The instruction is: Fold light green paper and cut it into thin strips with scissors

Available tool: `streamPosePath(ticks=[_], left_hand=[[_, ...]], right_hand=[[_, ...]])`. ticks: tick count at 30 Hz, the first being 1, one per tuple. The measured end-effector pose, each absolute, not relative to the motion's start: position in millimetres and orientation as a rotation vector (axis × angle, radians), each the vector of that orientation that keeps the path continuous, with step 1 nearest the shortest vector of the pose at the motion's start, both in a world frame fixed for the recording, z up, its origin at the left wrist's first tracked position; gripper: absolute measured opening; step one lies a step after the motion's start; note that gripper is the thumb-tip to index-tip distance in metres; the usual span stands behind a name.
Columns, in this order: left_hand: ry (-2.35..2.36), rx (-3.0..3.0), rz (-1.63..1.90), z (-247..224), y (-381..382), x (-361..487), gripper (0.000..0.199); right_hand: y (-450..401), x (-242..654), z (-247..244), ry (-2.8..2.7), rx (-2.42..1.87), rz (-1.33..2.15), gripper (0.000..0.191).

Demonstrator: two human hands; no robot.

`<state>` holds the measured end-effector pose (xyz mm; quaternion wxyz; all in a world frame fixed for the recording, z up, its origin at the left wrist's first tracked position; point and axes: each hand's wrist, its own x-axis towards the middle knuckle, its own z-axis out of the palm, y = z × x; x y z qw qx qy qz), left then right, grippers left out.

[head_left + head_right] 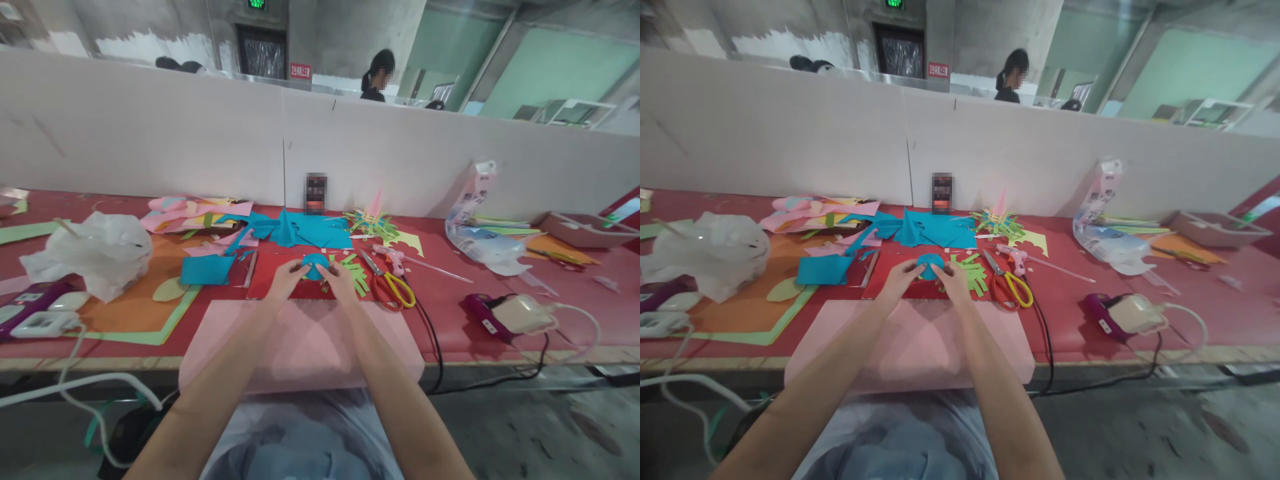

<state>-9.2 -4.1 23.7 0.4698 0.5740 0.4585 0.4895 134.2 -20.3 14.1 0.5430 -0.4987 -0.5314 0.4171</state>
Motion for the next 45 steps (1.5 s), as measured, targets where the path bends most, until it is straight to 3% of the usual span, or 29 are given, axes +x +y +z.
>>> streamPosePath(ticks=[10,17,25,33,45], left_hand=[[1.014,1.104,1.256,19,1,-12,0.035],[0.968,1.037,1.252,19,1,-12,0.033],[0.997,1.163,1.291,14,4,-12,0.033],[1.06,1.249,1.319,16,3,-12,0.031],[1.014,1.614,1.025,8,-1,-4,0.031]], right_hand=[[-19,133,12,-1.289,-1.115,1.094,0.032],[-16,138,11,-0.973,-1.003,1.16,0.029],[-16,142,15,-0.774,-0.916,1.184,0.028],[-15,134,11,-1.027,-1.03,1.194,0.034],[-14,141,12,-0.788,-0.999,1.11,0.031]])
